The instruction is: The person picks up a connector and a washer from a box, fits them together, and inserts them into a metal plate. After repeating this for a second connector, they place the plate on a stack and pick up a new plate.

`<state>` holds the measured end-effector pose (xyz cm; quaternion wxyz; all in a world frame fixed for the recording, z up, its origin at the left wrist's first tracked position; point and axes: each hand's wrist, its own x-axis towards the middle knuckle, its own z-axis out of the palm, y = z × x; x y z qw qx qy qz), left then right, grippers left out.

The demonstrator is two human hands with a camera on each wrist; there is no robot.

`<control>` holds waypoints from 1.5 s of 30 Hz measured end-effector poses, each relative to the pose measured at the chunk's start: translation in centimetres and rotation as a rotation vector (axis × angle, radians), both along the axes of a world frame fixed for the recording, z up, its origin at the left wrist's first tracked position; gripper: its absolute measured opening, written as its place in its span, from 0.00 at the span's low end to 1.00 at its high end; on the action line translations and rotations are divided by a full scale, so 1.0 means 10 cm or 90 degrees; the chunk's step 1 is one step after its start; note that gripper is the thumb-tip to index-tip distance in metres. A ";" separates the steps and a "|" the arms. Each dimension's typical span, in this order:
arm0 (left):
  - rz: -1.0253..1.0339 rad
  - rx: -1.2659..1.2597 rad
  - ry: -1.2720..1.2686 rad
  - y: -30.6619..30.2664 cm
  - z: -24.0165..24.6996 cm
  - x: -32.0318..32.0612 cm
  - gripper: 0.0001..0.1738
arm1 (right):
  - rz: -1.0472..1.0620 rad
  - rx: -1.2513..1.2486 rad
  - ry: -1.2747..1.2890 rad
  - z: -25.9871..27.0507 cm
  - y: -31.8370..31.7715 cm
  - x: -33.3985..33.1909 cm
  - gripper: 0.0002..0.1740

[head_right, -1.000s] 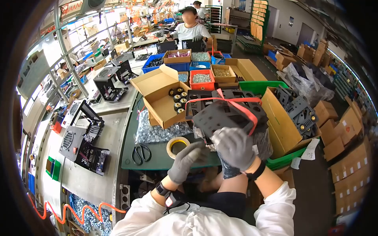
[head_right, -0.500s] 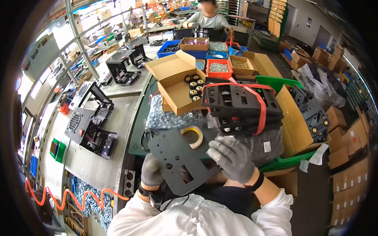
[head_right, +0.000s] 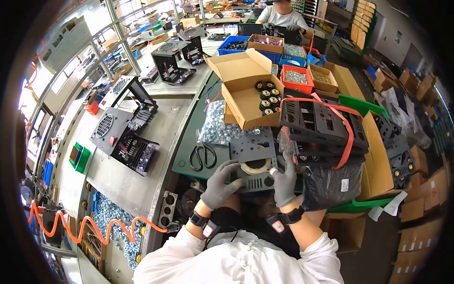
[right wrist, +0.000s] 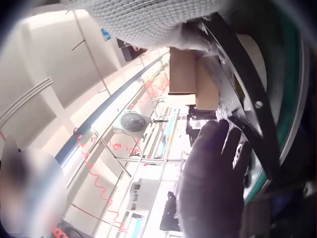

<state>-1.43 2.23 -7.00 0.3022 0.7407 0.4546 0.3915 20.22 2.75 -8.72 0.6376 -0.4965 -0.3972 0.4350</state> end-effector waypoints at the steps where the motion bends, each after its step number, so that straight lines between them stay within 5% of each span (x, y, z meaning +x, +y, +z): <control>1: 0.024 0.001 -0.036 0.00 0.01 0.03 0.26 | 0.019 -0.041 0.083 0.03 -0.01 0.02 0.35; 3: 0.045 0.002 -0.076 0.04 0.01 0.10 0.25 | -0.008 -0.122 0.152 0.04 -0.02 0.05 0.32; 5: 0.119 0.056 -0.230 0.11 0.02 0.14 0.21 | -0.069 -0.011 -0.180 -0.12 0.05 0.07 0.28; 7: 0.128 0.089 -0.243 0.21 0.14 0.14 0.19 | -0.107 0.023 -0.246 -0.10 0.09 0.03 0.22; 9: 0.159 0.118 -0.325 0.33 0.35 0.18 0.18 | -0.113 0.102 -0.644 0.03 0.07 0.04 0.18; 11: 0.184 0.119 -0.379 0.49 0.64 0.24 0.16 | -0.059 0.143 -0.700 0.15 0.00 0.02 0.19; 14: 0.137 0.164 -0.191 0.85 1.13 0.29 0.16 | 0.124 0.235 -0.868 0.36 -0.16 -0.03 0.27; 17: 0.044 0.173 0.070 1.39 1.42 0.50 0.17 | 0.221 0.263 -0.982 0.19 -0.20 -0.01 0.25; 20: -0.071 0.061 0.444 2.03 1.46 0.80 0.21 | 0.178 0.282 -0.970 0.10 -0.14 -0.02 0.19; 25: -0.220 0.020 0.711 2.47 1.35 1.11 0.53 | 0.141 0.303 -0.929 0.11 -0.03 -0.08 0.15; 34: -0.270 0.117 0.829 2.51 1.32 1.38 0.33 | 0.123 0.294 -0.846 0.17 -0.11 -0.04 0.15; 45: -0.276 0.050 0.714 2.46 1.22 1.08 0.32 | 0.074 0.336 -0.785 0.25 -0.30 0.06 0.11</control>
